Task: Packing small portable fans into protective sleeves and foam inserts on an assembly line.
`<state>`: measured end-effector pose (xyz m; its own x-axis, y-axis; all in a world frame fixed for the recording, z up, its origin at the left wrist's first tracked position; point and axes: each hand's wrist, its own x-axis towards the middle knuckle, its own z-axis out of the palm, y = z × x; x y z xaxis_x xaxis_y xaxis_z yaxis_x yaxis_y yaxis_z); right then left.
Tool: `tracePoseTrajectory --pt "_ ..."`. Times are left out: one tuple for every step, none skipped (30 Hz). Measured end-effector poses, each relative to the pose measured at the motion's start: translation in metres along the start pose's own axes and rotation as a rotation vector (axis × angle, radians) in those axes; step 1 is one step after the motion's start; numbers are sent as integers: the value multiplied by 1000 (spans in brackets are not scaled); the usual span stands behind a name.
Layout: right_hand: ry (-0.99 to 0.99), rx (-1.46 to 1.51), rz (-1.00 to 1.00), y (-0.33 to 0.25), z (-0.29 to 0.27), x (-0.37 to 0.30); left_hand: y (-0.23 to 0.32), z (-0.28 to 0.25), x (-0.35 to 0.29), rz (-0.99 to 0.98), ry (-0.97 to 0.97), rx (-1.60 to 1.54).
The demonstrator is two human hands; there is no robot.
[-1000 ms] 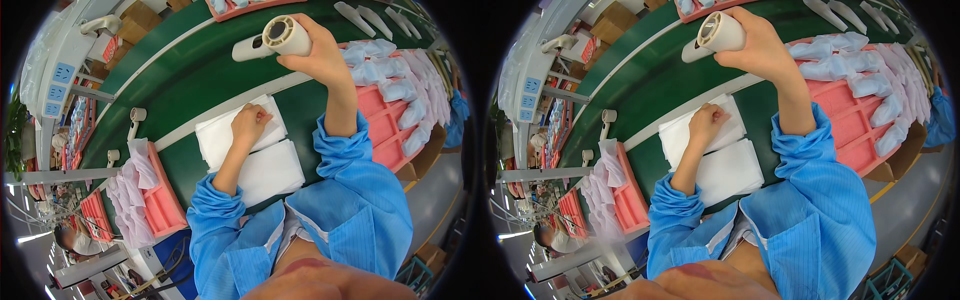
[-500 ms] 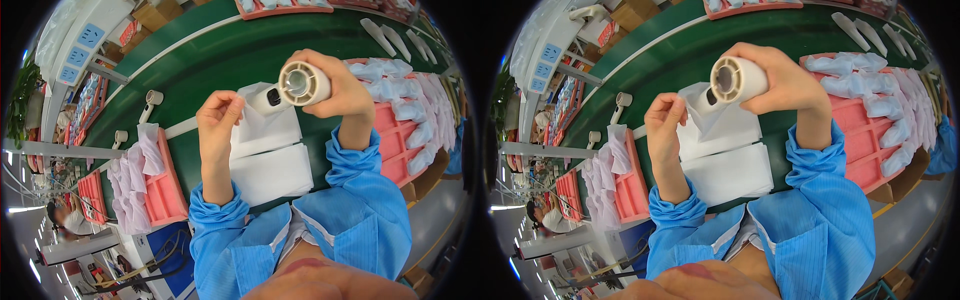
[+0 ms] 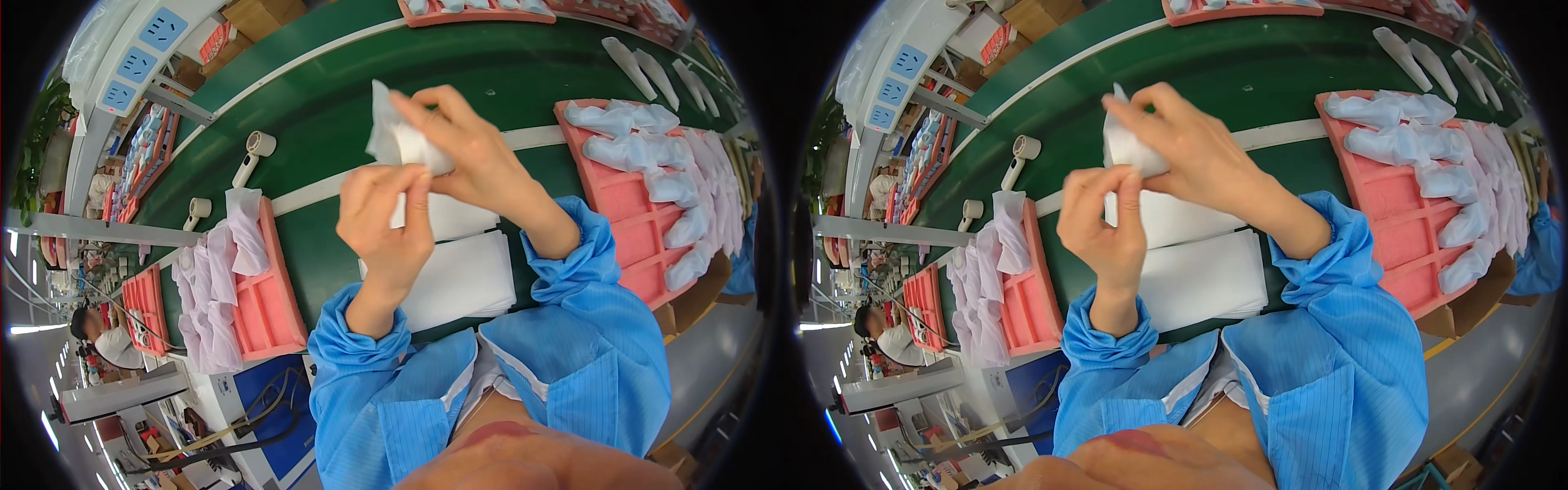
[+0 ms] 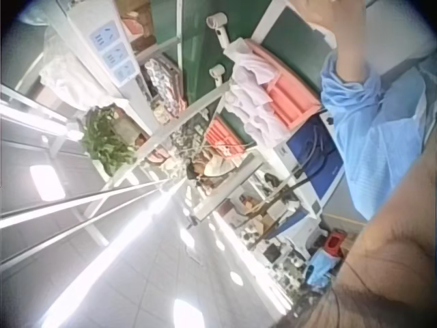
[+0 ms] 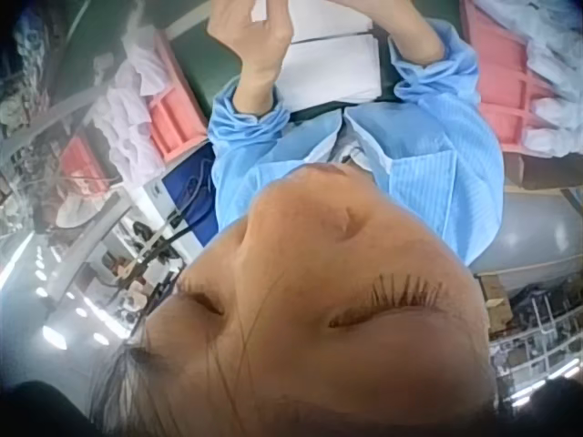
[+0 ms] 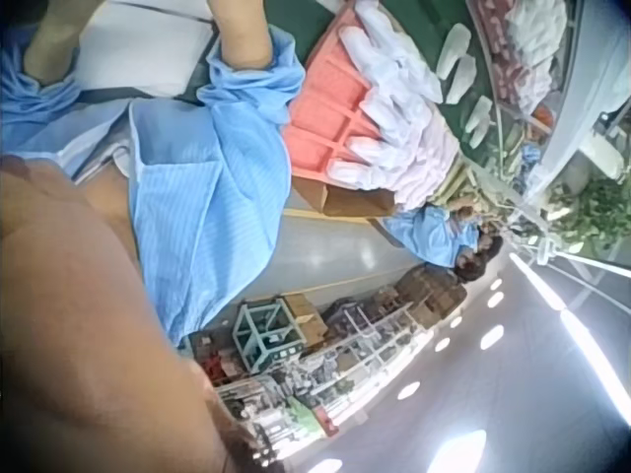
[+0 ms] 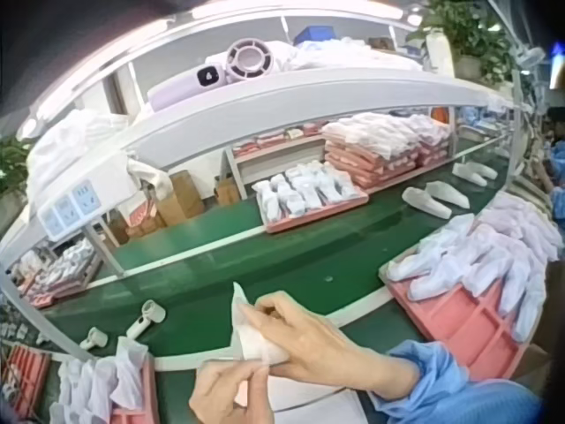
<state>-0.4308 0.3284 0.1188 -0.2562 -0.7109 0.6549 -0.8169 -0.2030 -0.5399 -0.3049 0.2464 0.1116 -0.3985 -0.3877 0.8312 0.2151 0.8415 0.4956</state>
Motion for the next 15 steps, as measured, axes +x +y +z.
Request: tracePoseTrajectory --pt "83 -69 -25 1 -2 1 4 7 -4 3 -3 -24" --pt "165 -137 -49 2 -3 2 6 12 -7 5 -7 -46" --pt "170 -163 -58 5 -4 2 6 14 -8 55 -30 -30" --pt "169 -163 -61 5 -4 2 4 14 -7 54 -28 -28" --pt "234 -118 -41 5 -4 3 1 11 -3 95 24 -17" --pt "303 -81 -14 7 -5 3 -2 10 1 136 71 -16" --pt "305 -85 -11 7 -4 1 -1 4 3 54 -26 72" --pt "283 -11 109 4 -2 -1 2 7 8 -70 -60 -8" --pt "254 74 224 -1 2 -3 5 7 11 -196 -89 -76" --pt "154 253 222 -6 5 -4 1 8 12 -170 -102 -19" --pt "51 431 217 -11 8 -5 -12 7 9 -94 -71 50" --pt "-66 624 305 -18 1 -3 -26 1 7 -15 -37 121" --pt "-61 618 310 -10 -5 -4 -33 -4 10 -83 -54 -7" --pt "-26 448 178 1 -11 -3 -34 -8 12 -82 -57 -16" --pt "1 292 39 6 -11 0 -28 -19 16 -262 -95 -355"
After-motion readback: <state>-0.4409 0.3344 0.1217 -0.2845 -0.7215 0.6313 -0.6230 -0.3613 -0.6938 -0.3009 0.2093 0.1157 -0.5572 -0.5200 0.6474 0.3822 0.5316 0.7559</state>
